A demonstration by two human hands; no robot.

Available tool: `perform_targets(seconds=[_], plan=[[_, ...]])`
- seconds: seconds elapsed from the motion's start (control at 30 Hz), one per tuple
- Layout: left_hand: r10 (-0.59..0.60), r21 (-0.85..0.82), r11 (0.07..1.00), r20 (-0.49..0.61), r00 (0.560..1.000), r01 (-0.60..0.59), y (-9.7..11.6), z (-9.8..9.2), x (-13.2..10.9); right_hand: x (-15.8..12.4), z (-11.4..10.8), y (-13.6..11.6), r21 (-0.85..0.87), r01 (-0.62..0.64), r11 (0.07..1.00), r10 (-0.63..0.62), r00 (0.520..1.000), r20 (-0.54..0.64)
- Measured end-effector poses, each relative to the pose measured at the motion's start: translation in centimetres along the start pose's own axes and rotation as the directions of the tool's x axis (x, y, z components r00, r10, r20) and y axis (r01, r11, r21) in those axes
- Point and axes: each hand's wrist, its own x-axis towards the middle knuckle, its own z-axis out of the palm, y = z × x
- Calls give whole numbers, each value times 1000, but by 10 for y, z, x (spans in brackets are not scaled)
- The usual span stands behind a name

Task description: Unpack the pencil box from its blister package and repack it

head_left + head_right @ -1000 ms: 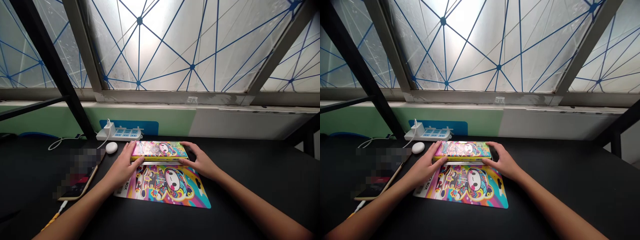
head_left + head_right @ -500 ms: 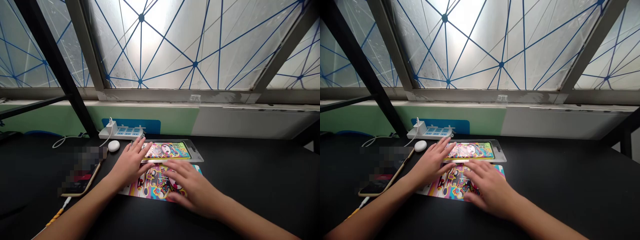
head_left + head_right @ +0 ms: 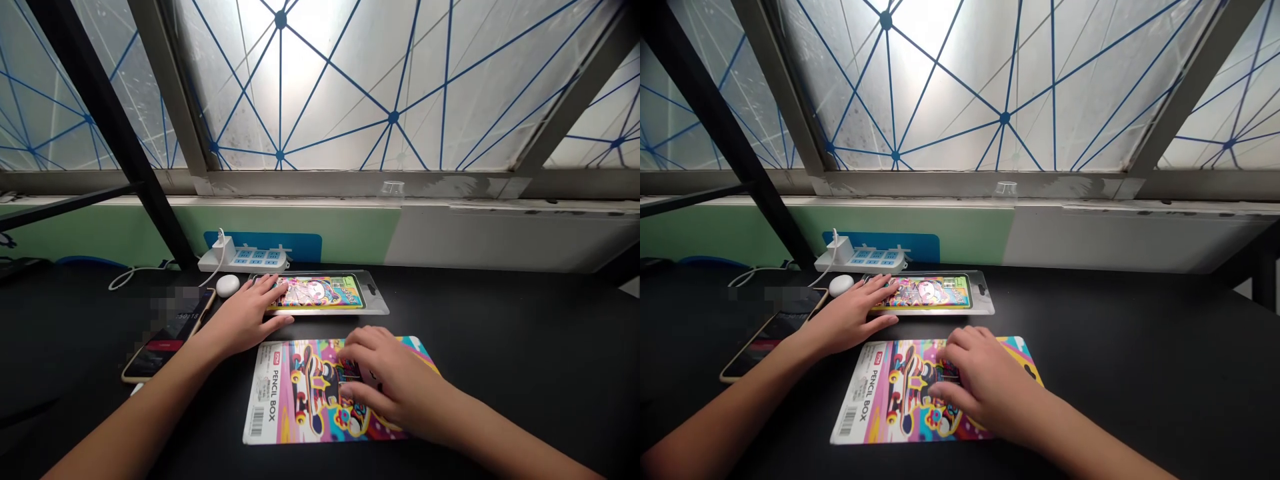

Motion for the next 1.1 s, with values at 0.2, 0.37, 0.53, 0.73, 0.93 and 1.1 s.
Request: perform_targets(seconds=[0.2, 0.37, 0.53, 0.73, 0.93, 1.1], plan=[[6, 35, 999, -18, 1000, -5, 13, 2, 5, 8, 24, 11, -187, -146, 972, 109, 975, -193], [26, 17, 999, 28, 999, -27, 16, 4, 10, 4, 26, 2, -148, -161, 976, 128, 969, -210], [1, -192, 981, 37, 999, 6, 15, -3, 10, 0, -4, 11, -61, -256, 965, 240, 952, -191], [31, -363, 931, 17, 999, -23, 17, -15, 7, -8, -63, 90, 84, -438, 895, 444, 893, -75], [84, -341, 932, -128, 988, -124, 25, -15, 3, -13, -66, 113, 101, -492, 865, 479, 869, 127], [103, -236, 962, -142, 984, -135, 30, -9, 2, 1, -44, 79, 179, -429, 885, 436, 900, 3]])
